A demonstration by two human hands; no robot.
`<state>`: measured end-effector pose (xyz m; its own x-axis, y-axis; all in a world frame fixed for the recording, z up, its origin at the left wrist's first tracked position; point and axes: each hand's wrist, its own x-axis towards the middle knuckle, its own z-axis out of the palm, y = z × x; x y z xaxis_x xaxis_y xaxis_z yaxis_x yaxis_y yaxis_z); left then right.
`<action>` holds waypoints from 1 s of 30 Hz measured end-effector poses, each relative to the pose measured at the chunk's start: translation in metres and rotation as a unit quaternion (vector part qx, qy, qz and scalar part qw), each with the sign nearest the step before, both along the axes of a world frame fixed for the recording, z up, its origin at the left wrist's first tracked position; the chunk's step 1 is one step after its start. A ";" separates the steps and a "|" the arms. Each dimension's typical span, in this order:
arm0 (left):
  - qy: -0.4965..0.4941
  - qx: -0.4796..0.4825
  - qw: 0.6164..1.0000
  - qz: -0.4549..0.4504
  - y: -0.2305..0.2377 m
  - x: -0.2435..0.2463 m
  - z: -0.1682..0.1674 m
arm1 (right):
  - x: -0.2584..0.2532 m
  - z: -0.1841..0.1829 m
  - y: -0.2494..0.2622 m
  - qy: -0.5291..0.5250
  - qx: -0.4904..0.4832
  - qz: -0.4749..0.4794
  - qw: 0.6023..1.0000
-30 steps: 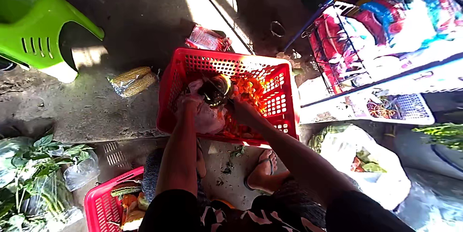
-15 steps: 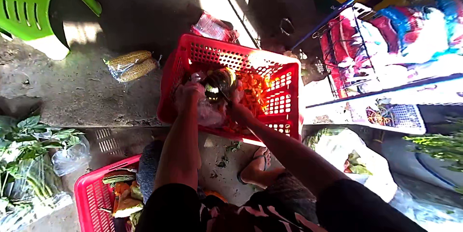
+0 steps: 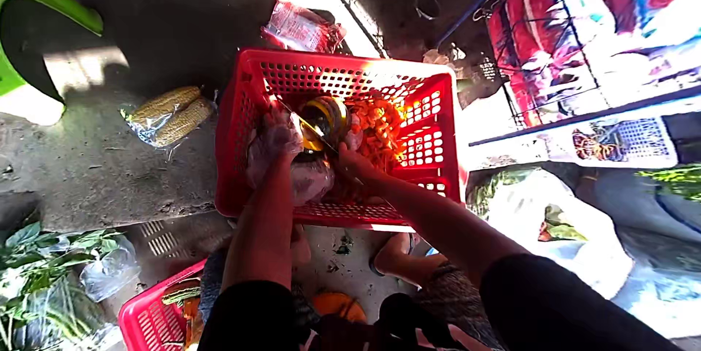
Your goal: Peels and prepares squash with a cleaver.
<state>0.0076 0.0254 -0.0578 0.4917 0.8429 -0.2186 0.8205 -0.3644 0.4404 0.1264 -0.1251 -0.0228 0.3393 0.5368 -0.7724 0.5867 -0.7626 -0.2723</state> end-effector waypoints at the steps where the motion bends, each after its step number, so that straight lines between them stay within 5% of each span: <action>1: 0.029 0.008 1.000 -0.004 0.002 0.001 0.014 | 0.007 -0.005 -0.004 0.013 0.034 0.009 0.999; 3: 0.118 -0.013 0.993 -0.010 0.002 0.002 0.050 | 0.015 -0.042 -0.032 -0.032 0.229 0.047 0.972; 4: 0.157 -0.049 0.986 -0.016 0.004 0.004 0.070 | 0.014 -0.069 -0.045 -0.113 0.394 0.053 0.911; 5: 0.176 -0.090 0.980 -0.041 0.008 0.005 0.081 | 0.019 -0.016 -0.036 -0.017 0.223 0.050 0.973; 6: 0.166 -0.129 0.976 -0.055 0.011 0.002 0.085 | 0.023 0.018 -0.027 0.036 0.136 0.031 0.990; 8: 0.102 -0.206 0.973 -0.017 0.013 -0.007 0.081 | 0.025 0.054 -0.028 0.068 0.100 0.014 0.993; 11: -0.016 -0.255 0.965 0.064 -0.002 -0.010 0.059 | 0.031 0.078 -0.047 0.066 0.150 0.016 0.986; 14: -0.033 -0.234 0.965 0.119 -0.014 0.000 0.046 | 0.038 0.113 -0.072 0.033 0.176 0.003 0.984; 19: -0.030 -0.226 0.964 0.133 -0.041 -0.002 0.102 | 0.025 0.193 -0.133 -0.085 0.351 -0.082 0.929; 23: -0.019 -0.195 0.977 0.083 -0.041 -0.012 0.123 | 0.024 0.169 -0.162 0.013 0.441 -0.189 0.877; 28: -0.312 -0.166 0.932 0.086 -0.048 -0.028 0.205 | 0.033 0.127 -0.202 0.083 0.435 -0.298 0.846; 30: -0.505 -0.173 0.844 0.061 -0.053 -0.040 0.233 | 0.031 0.134 -0.205 0.070 0.479 -0.296 0.823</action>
<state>-0.0322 -0.0277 0.1751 0.4890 0.8721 0.0156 -0.0137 -0.0102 0.9999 0.1577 -0.3304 0.1109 0.7041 0.6951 -0.1449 0.1001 -0.2992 -0.9489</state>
